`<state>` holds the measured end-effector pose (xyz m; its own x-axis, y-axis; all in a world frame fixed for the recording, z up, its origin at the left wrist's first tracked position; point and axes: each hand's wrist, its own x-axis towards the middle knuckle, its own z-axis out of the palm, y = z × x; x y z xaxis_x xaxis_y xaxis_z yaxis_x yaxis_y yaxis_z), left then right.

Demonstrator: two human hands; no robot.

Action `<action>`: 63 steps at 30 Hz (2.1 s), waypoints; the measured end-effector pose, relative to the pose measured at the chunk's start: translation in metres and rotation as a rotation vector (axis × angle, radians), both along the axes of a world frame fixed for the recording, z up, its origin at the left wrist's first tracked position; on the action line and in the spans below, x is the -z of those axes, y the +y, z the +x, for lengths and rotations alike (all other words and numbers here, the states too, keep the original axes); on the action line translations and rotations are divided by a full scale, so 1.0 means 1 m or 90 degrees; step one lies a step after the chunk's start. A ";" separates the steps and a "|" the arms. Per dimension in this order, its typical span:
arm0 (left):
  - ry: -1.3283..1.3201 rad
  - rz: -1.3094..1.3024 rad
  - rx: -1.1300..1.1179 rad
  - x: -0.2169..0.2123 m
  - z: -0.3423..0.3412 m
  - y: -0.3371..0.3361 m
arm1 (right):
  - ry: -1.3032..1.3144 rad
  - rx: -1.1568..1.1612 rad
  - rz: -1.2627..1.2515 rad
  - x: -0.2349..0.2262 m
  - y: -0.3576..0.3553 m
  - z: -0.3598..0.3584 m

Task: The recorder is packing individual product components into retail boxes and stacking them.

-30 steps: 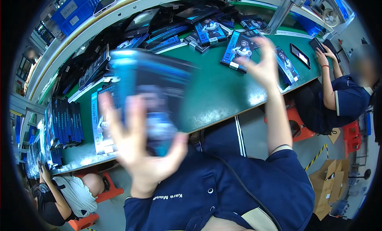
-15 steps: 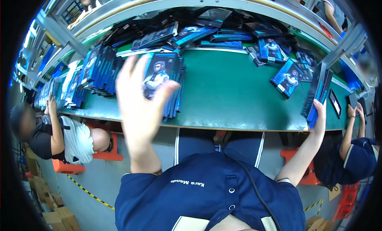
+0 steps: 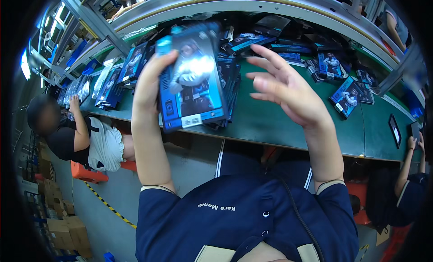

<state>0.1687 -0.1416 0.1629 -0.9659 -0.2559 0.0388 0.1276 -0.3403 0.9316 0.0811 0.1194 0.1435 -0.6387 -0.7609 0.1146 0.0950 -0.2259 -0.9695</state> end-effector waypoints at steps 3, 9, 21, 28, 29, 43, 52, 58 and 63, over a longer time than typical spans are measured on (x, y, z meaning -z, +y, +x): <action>-0.177 -0.384 0.072 0.037 -0.025 -0.025 | -0.294 0.038 0.113 0.056 -0.024 -0.019; -0.166 -0.366 -0.019 0.051 -0.038 -0.033 | -0.311 -0.055 0.124 0.077 -0.092 -0.012; 0.060 -0.958 -0.712 0.028 0.008 -0.123 | -0.350 -0.074 0.137 0.070 -0.266 -0.041; -0.151 -0.914 -0.614 0.081 0.049 -0.235 | -0.335 -0.091 0.147 0.075 -0.334 -0.026; -0.206 -0.914 -0.573 0.083 0.043 -0.241 | -0.336 -0.095 0.155 0.079 -0.345 -0.031; -0.196 -0.911 -0.505 0.071 0.048 -0.310 | -0.600 -0.292 -0.137 0.167 -0.354 -0.080; 0.256 -1.240 -0.596 0.092 -0.019 -0.119 | -0.581 -0.270 -0.173 0.177 -0.341 -0.098; 0.722 -1.106 -0.416 0.164 -0.135 0.021 | -0.378 -0.273 -0.310 0.249 -0.261 -0.167; 0.997 -0.955 -0.143 0.175 -0.115 0.120 | -0.295 -0.217 -0.075 0.165 -0.128 -0.077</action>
